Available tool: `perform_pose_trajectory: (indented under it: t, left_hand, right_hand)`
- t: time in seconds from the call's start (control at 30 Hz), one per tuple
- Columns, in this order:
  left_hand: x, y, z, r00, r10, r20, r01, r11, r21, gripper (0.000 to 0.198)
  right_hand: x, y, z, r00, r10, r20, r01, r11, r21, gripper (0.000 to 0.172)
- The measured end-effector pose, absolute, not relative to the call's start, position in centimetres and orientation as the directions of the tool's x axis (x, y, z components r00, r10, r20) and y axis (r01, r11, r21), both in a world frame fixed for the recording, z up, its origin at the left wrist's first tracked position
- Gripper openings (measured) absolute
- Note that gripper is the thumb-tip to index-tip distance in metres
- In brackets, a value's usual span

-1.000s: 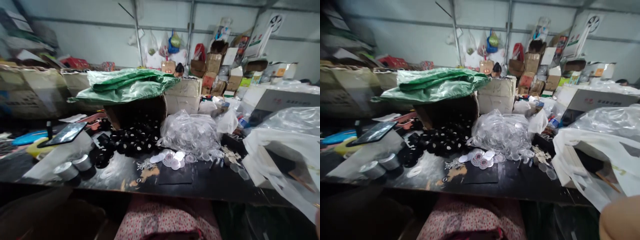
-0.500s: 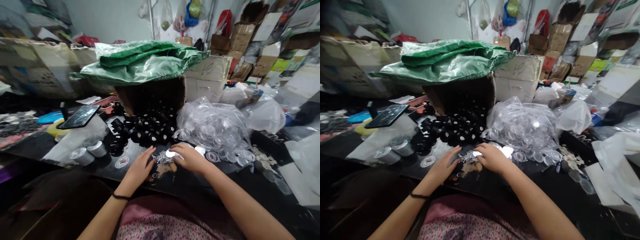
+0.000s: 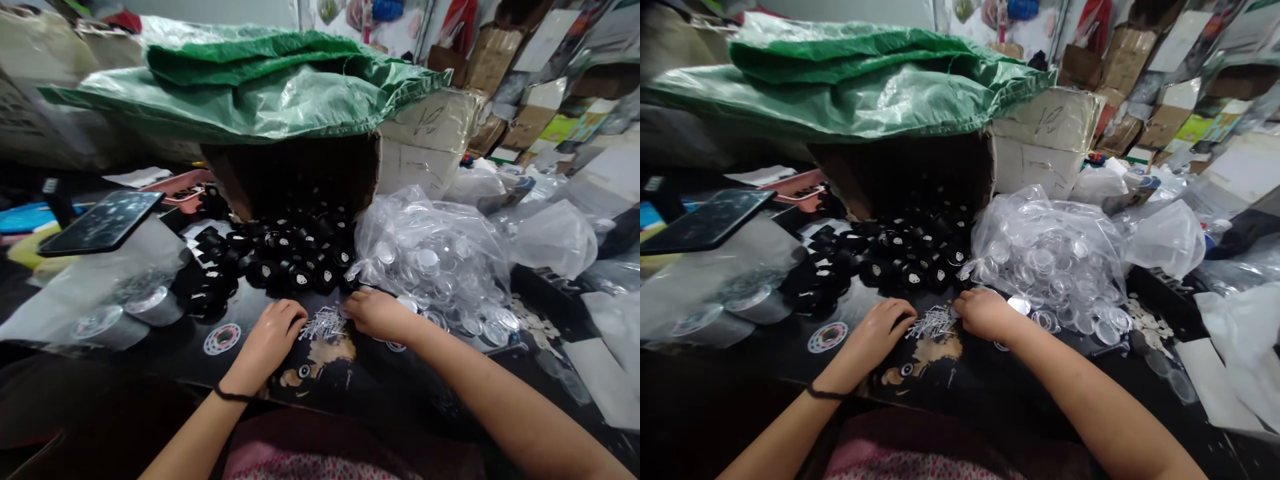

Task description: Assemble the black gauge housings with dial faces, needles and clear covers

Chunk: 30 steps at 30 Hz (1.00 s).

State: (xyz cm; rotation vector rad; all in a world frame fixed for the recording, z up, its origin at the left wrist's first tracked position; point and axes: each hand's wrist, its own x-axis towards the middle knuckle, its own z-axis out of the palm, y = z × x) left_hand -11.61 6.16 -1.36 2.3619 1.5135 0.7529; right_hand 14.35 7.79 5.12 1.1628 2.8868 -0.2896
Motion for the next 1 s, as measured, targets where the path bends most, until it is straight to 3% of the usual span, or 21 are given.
perform_pose_trajectory:
  t: [0.23,0.4,0.57,0.77,1.0]
  left_hand:
    - [-11.8,5.9,-2.5,0.323,0.890,0.321,0.772,-0.444,0.455,0.021]
    - [-11.5,5.3,-2.1,0.305,0.885,0.351,0.797,-0.439,0.415,0.025]
    - [-7.5,4.9,-1.5,0.424,0.839,0.341,0.764,-0.533,0.363,0.034]
    - [-4.4,3.8,-1.4,0.555,0.782,0.285,0.736,-0.621,0.270,0.039]
    - [-6.0,2.4,-2.3,0.404,0.836,0.372,0.849,-0.494,0.186,0.035]
  right_hand:
    - [17.7,6.3,5.8,-0.654,0.752,-0.080,0.748,0.629,-0.212,0.023]
    - [16.2,6.5,4.2,-0.620,0.785,-0.002,0.755,0.596,-0.272,0.047]
    - [15.1,7.3,3.1,-0.613,0.790,-0.013,0.759,0.584,-0.288,0.037]
    - [15.4,7.2,2.6,-0.584,0.811,0.030,0.771,0.565,-0.294,0.039]
    - [14.8,6.4,2.0,-0.517,0.851,0.097,0.786,0.516,-0.341,0.038]
